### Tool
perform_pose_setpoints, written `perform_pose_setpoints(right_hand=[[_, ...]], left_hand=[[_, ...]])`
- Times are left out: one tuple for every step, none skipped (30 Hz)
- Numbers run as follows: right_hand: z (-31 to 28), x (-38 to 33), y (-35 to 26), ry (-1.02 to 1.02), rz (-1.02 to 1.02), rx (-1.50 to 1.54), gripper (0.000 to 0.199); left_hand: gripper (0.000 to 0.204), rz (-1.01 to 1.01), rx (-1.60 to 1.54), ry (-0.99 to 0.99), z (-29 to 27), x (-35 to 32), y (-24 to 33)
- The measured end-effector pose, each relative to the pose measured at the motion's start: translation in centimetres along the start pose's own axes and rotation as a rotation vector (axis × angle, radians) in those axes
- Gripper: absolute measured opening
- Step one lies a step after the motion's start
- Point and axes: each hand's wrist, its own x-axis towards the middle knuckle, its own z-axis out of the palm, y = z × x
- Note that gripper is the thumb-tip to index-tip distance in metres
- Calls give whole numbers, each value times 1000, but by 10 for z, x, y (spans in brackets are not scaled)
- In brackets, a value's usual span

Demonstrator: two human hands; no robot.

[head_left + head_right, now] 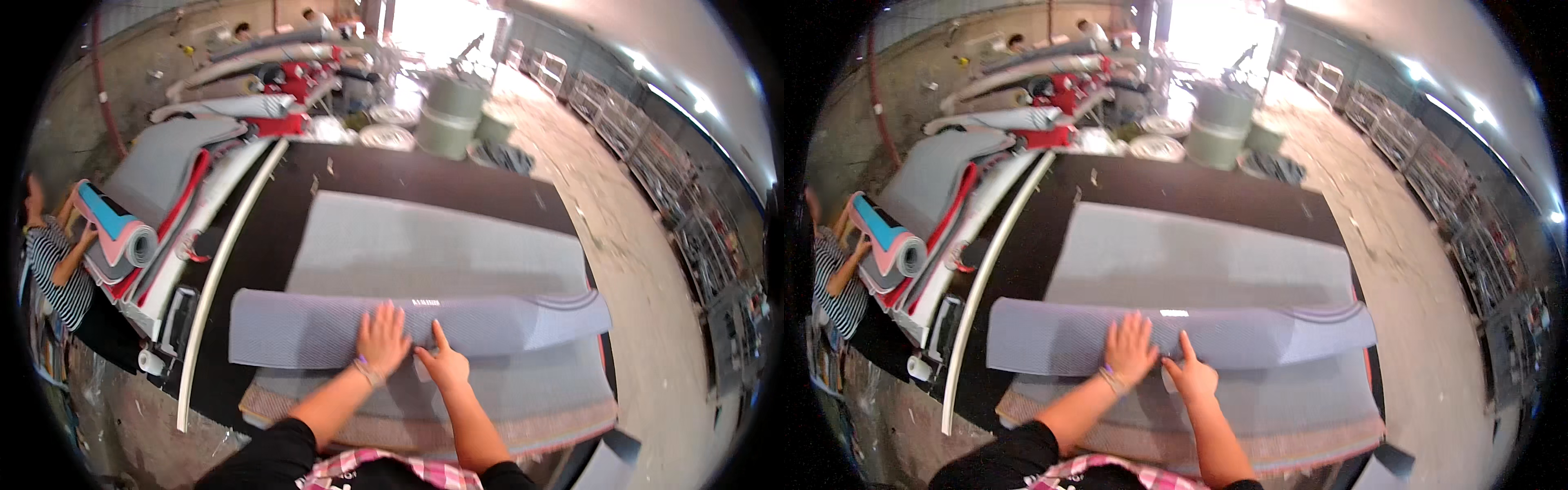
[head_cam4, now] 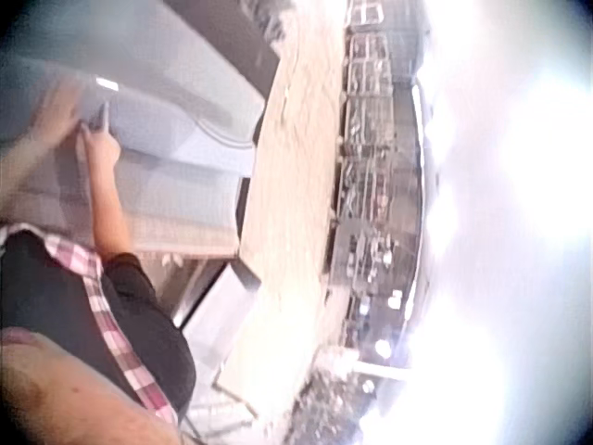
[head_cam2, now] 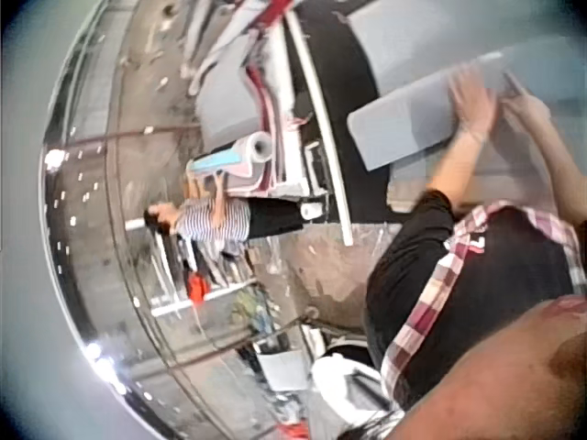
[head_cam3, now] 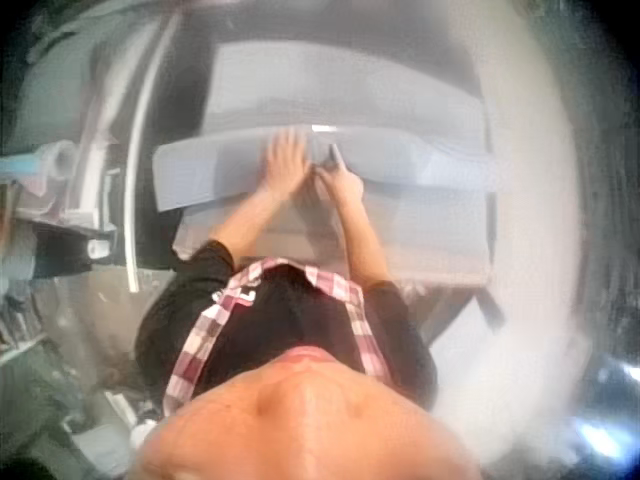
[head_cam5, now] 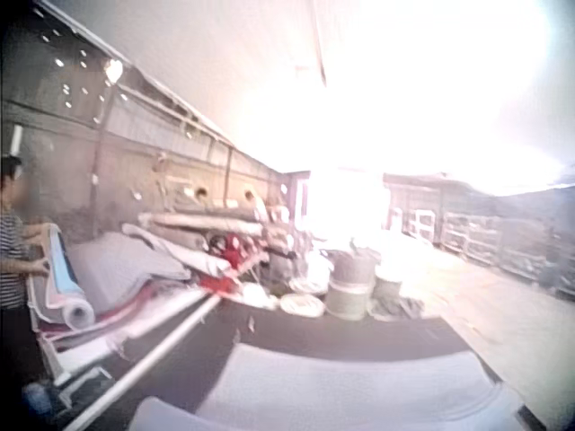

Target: The person rolls several floor mats, secures them with plastic wrap, and attaches shipping labels. They then spray adhesive onto a large orange mat and press a circular textured backing onto the adhesive surface.

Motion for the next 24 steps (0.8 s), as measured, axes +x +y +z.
perform_pose_setpoints(right_hand=[[-3, 15, -15, -12, -26, -29, 74], [-7, 20, -28, -30, -39, -58, 73], [-6, 17, -27, -67, -71, -82, 72], [0, 10, -22, -107, -104, -107, 70], [-4, 13, -15, -130, -122, -151, 69], [-7, 31, -15, -98, -119, -154, 68], [-3, 47, -15, -88, -112, -148, 67], [-1, 61, -15, -78, -106, -142, 66], [-1, 77, -16, -68, -89, -138, 67], [-12, 100, -29, -56, -69, -137, 67], [-19, 115, -42, -50, -54, -125, 68], [-23, 119, -49, -43, -32, -101, 67], [-9, 124, -42, 19, -31, 91, 67], [17, 121, -22, 81, -25, 276, 67], [42, 120, 4, 148, -23, 446, 67], [78, 130, 34, -22, 162, 880, 61], [86, 139, 33, -198, 279, 1133, 58], [89, 148, 27, -382, 400, 1378, 55], [89, 158, 21, -567, 523, 1617, 53], [86, 171, 17, -609, 539, 1705, 49], [81, 177, 15, -629, 619, 1668, 48], [83, 167, 8, -632, 514, 1623, 47], [78, 154, 10, -604, 413, 1575, 46], [81, 134, 19, -585, 327, 1518, 44]], left_hand=[[56, -73, -27, 11, 11, -4, -3], [49, -114, -9, 31, 14, 5, -12], [45, -118, -30, 11, 20, 20, -21], [42, -125, -51, -12, 26, 35, -33], [39, -123, -96, -22, 33, 55, -34], [29, -79, -204, 16, 40, 76, -42], [28, -18, -188, -25, 44, 87, -43], [27, 43, -170, -66, 47, 97, -42], [25, 103, -151, -106, 49, 106, -40], [23, 119, -138, 133, 59, 107, -28], [23, 93, -123, 127, 61, 115, -31], [23, 67, -109, 121, 63, 124, -34], [23, 53, -97, 111, 66, 133, -39], [25, 20, -96, -51, 69, 147, -45], [25, -12, -140, -125, 73, 164, -49], [27, -31, -199, -191, 78, 185, -47], [29, -76, -230, -281, 84, 193, -58], [33, -56, -201, -317, 87, 197, -67], [32, -45, -185, -323, 89, 196, -70], [31, -27, -172, -323, 87, 198, -70], [29, -10, -156, -322, 83, 198, -71], [27, 32, -162, -232, 80, 185, -76], [26, 56, -177, -240, 68, 174, -72], [24, 77, -189, -248, 52, 158, -67]])
